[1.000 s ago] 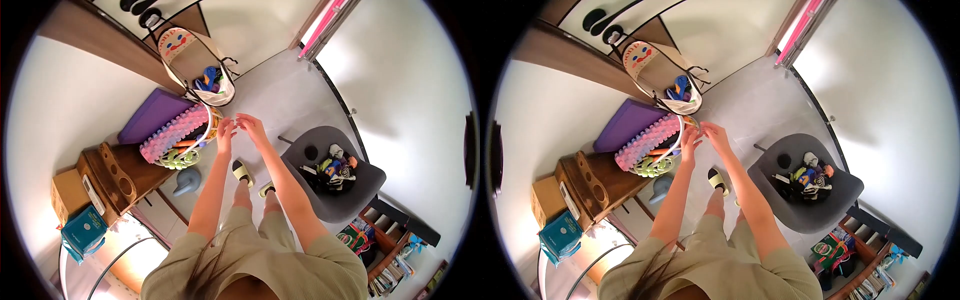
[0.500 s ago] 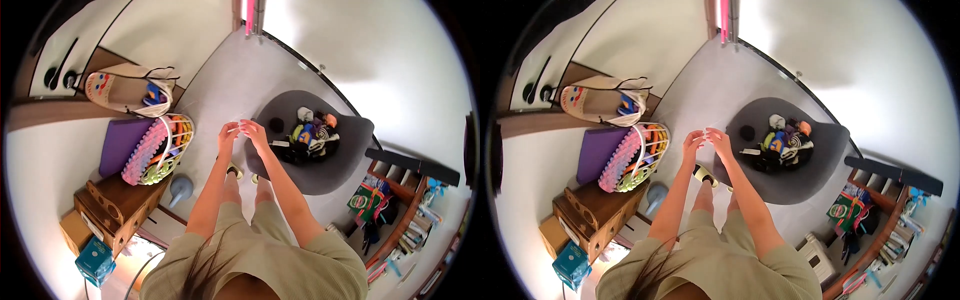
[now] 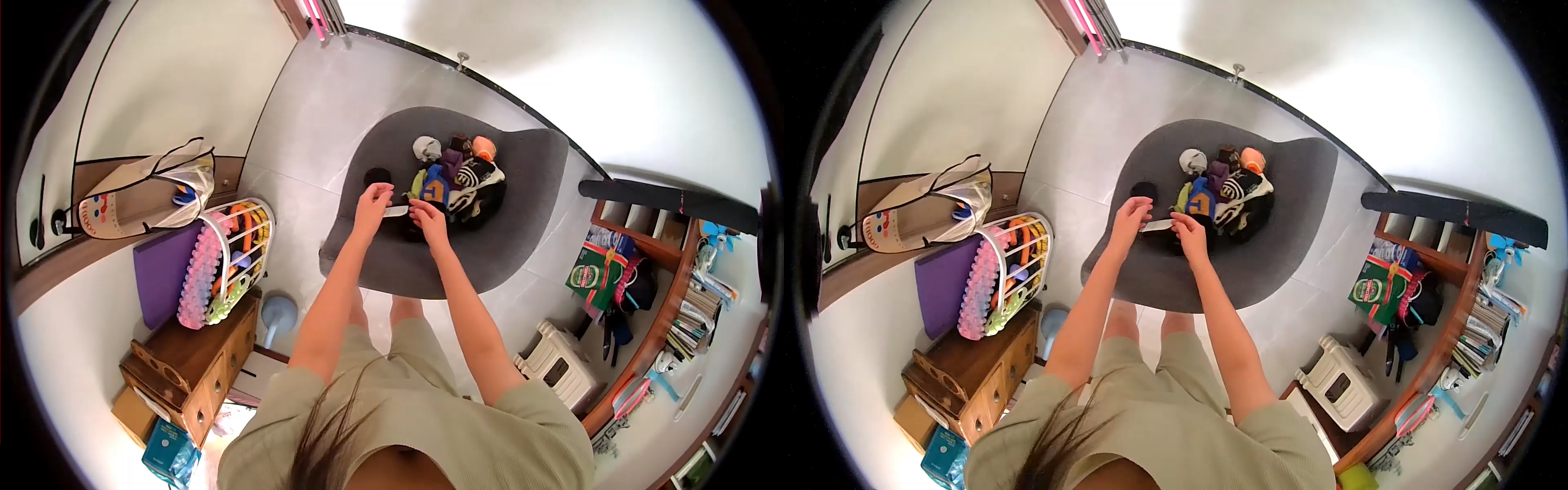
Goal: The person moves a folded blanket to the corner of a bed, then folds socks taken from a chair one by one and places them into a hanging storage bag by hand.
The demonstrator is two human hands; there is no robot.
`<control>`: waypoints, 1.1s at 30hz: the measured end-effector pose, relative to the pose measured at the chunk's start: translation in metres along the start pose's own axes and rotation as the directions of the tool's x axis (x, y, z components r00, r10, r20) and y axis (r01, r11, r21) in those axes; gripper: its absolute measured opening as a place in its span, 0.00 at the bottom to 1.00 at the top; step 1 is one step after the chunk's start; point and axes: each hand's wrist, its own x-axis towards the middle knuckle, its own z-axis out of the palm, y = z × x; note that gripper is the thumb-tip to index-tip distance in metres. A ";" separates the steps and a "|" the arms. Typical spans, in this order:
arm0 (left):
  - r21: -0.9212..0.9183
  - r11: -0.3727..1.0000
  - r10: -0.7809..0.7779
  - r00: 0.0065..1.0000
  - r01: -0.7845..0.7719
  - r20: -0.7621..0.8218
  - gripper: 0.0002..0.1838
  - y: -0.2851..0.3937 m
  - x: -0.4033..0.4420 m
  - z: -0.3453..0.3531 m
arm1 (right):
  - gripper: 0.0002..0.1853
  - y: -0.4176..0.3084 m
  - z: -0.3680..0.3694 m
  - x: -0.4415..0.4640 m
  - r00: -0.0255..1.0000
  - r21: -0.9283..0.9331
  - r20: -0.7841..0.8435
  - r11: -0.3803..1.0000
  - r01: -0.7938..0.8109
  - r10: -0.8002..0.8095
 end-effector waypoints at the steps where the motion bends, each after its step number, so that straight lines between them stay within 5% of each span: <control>1: 0.031 0.999 -0.016 0.999 0.014 0.044 0.10 -0.010 0.007 0.008 | 0.13 0.006 -0.010 0.003 1.000 -0.004 -0.008 1.000 0.010 -0.010; 5: 0.324 0.945 -0.006 0.988 -0.045 0.154 0.14 -0.053 0.028 0.029 | 0.15 0.026 -0.041 0.013 0.973 -0.199 -0.096 0.962 0.190 -0.212; 10: 0.573 0.820 -0.098 0.986 0.002 0.138 0.21 -0.090 0.038 0.044 | 0.23 0.064 -0.070 0.037 0.971 -0.360 -0.144 0.924 0.131 -0.193; 13: 0.793 0.610 -0.128 0.987 0.001 0.097 0.23 -0.089 0.031 0.051 | 0.26 0.054 -0.068 0.038 0.958 -0.584 -0.125 0.800 0.138 -0.257; 19: 0.925 0.359 0.018 0.992 -0.125 0.127 0.22 -0.105 0.027 0.043 | 0.30 0.024 -0.056 0.036 0.995 -0.857 -0.005 0.513 0.049 -0.104; 23: 0.982 0.026 0.093 0.979 -0.185 0.182 0.20 -0.101 0.022 0.038 | 0.32 0.007 -0.054 0.026 0.994 -0.942 0.108 0.319 0.099 0.009; 25: 0.961 -0.193 0.151 0.962 -0.198 0.228 0.20 -0.103 0.024 0.033 | 0.32 0.013 -0.054 0.015 0.979 -0.955 0.195 0.214 0.203 -0.058; 28: 0.955 -0.225 0.068 0.975 -0.191 0.211 0.18 -0.114 0.035 0.027 | 0.31 0.027 -0.050 0.018 0.966 -0.969 0.242 0.035 0.246 -0.086; 30: 0.992 -0.048 0.008 0.993 -0.118 0.119 0.12 -0.111 0.038 0.025 | 0.24 0.036 -0.049 0.024 0.958 -0.969 0.248 -0.056 0.242 -0.144; 33: 0.987 0.161 -0.038 0.999 -0.023 0.029 0.11 -0.101 0.037 0.020 | 0.17 0.034 -0.053 0.033 0.961 -0.980 0.181 0.042 0.193 -0.208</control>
